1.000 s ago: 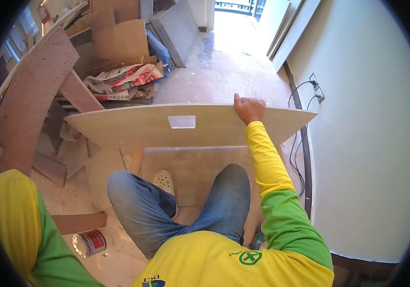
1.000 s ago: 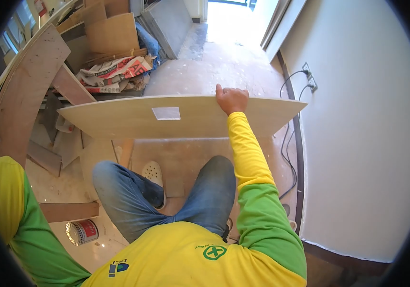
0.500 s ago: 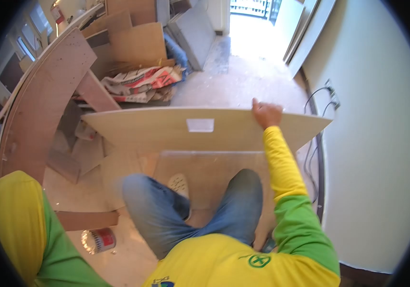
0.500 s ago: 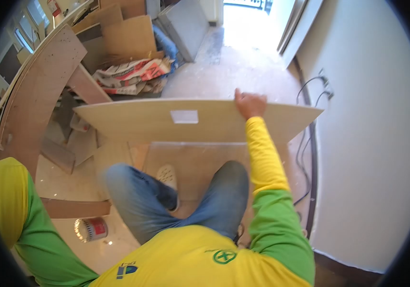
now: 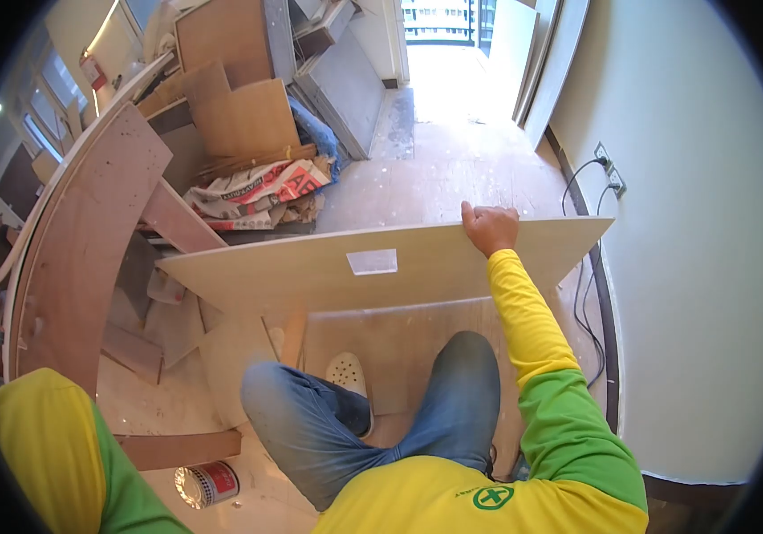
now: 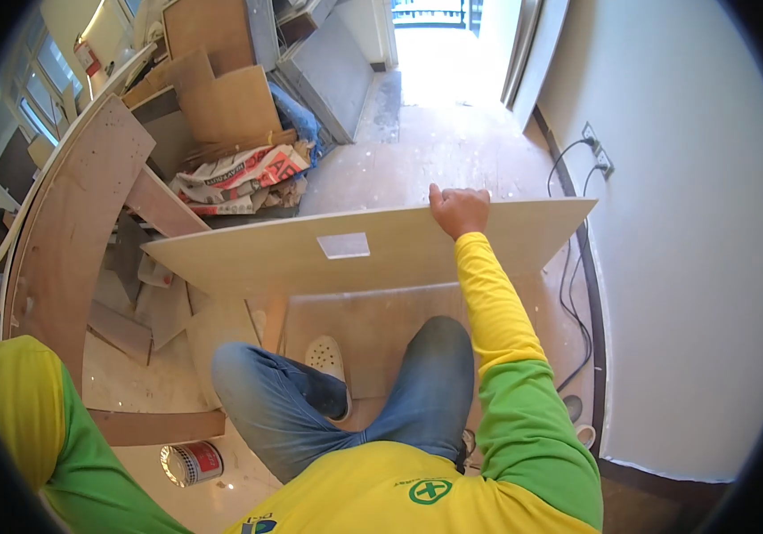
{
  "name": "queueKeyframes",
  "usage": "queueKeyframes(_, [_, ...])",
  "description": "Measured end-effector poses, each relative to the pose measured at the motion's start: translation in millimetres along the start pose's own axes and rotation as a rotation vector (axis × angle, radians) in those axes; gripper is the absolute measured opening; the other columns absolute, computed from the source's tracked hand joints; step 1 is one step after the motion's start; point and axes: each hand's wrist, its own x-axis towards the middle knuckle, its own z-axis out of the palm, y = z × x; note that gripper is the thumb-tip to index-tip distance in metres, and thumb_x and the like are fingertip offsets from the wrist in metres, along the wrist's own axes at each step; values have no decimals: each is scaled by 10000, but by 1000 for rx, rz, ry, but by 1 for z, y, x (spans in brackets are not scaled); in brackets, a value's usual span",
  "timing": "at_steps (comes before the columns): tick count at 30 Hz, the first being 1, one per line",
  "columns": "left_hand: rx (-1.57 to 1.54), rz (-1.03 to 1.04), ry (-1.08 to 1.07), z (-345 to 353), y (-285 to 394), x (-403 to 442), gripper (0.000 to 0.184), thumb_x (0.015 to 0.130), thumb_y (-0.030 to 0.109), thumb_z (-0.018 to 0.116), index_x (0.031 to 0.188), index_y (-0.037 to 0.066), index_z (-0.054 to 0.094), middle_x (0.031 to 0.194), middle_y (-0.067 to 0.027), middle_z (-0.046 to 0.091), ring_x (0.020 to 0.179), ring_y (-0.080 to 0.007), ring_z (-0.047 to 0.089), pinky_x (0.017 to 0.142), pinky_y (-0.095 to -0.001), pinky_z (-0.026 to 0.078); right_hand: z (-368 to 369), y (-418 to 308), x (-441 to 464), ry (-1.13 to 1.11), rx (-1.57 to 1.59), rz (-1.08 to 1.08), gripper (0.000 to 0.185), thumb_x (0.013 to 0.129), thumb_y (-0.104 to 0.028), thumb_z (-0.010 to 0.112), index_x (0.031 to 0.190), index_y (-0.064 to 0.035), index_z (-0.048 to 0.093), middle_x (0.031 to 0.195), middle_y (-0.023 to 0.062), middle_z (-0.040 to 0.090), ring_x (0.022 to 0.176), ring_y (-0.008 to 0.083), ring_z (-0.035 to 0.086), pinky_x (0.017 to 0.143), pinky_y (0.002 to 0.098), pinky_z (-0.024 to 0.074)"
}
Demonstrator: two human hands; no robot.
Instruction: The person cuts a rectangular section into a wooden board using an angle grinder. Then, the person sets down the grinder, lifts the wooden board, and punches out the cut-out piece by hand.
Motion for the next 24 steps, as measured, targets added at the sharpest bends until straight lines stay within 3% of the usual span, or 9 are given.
queueKeyframes(12, [16, 0, 16, -6, -5, 2, 287, 988, 187, 517, 1203, 18, 602, 1061, -124, 623, 951, -224, 615, 874, -349, 510, 9, 6, -11, 70, -75, -43, 544, 955, -488, 457, 633, -140, 724, 651, 80, 693, 636, 279, 663, 747, 484, 443])
queueKeyframes(15, [25, -7, -16, -8, -6, 9, 287, 986, 182, 520, 1207, 18, 602, 1067, -124, 624, 957, -224, 614, 876, -347, 509, 5, 1, -27, -99, -61, -17, 545, 958, -495, 449, 658, -144, 738, 674, 91, 700, 648, 284, 667, 752, 489, 449])
queueKeyframes(17, [30, -10, -10, -12, -6, 7, 288, 984, 179, 522, 1209, 18, 603, 1071, -124, 625, 961, -223, 614, 878, -346, 508, 0, 5, -14, -33, 22, -38, 567, 967, -522, 437, 690, -132, 740, 690, 123, 696, 674, 325, 664, 736, 497, 454])
queueKeyframes(24, [32, -31, 8, -12, -7, -1, 291, 980, 167, 527, 1218, 19, 604, 1085, -123, 628, 974, -221, 614, 883, -341, 506, -4, 2, -15, -76, -31, 9, 569, 965, -519, 415, 717, -133, 751, 704, 96, 711, 696, 289, 679, 780, 478, 450])
